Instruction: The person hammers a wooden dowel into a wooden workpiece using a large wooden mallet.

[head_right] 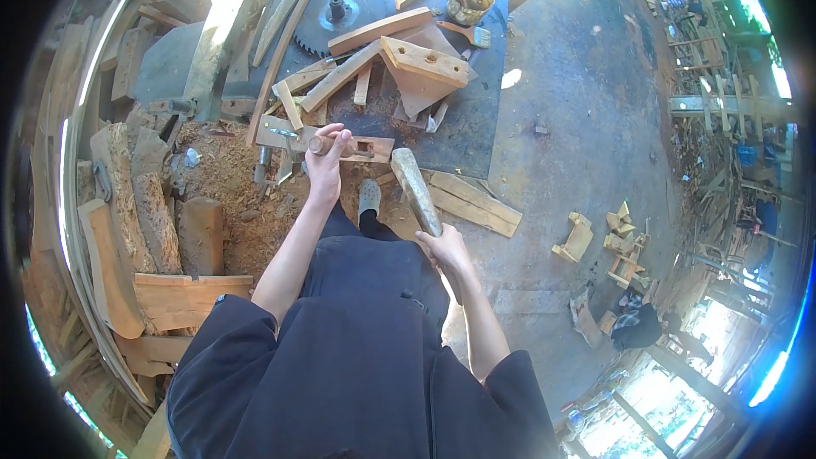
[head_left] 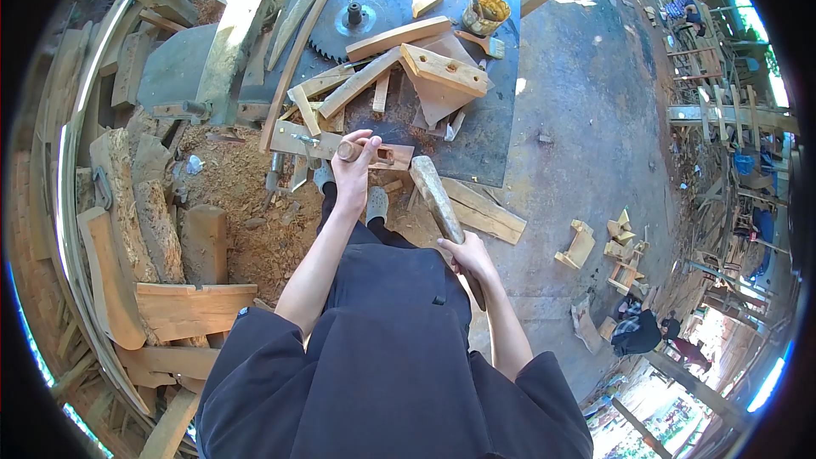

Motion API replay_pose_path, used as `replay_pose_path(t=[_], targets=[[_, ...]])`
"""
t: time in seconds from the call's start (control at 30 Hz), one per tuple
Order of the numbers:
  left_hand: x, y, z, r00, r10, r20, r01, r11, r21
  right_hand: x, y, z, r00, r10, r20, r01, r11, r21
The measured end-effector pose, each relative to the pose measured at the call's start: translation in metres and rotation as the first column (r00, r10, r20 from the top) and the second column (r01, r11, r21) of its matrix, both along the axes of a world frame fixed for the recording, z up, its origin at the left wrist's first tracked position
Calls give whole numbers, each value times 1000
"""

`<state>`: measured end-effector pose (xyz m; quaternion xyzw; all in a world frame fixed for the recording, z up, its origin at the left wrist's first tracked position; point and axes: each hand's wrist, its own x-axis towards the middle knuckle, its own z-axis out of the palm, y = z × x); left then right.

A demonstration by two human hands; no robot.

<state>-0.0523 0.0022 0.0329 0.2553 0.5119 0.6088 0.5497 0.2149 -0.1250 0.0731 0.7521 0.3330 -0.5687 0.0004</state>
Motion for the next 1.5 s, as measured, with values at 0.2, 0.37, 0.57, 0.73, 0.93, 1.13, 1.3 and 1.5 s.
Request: replay_pose_path(t=[0.2, 0.37, 0.57, 0.73, 0.93, 1.13, 1.3, 1.5], targets=[[-1, -4, -3, 995, -94, 37, 89, 988, 127, 2, -2, -3, 1000, 4, -14, -4, 1000, -6], [-7, -1, -4, 974, -207, -95, 222, 959, 178, 4, -6, -11, 1000, -1, -25, 2, 1000, 7], [-6, 3, 3, 972, -202, -119, 214, 971, 103, 7, -8, -15, 1000, 9, -14, -9, 1000, 18], [-3, 3, 1, 988, -132, -73, 141, 982, 129, 6, -6, -8, 1000, 8, -10, -8, 1000, 24], [4, -1, 1, 980, -174, -91, 185, 974, 127, 7, -9, -13, 1000, -3, -31, 4, 1000, 31], [2, -3, -5, 978, -156, -137, 171, 979, 110, 18, -22, -39, 987, 123, 99, -134, 984, 118], [5, -4, -7, 974, -174, -142, 194, 971, 138, 23, -16, -39, 955, 194, 224, -208, 977, 41], [11, -3, -6, 962, -196, -189, 230, 957, 176, 0, 11, 30, 889, 102, 445, -361, 754, 548]])
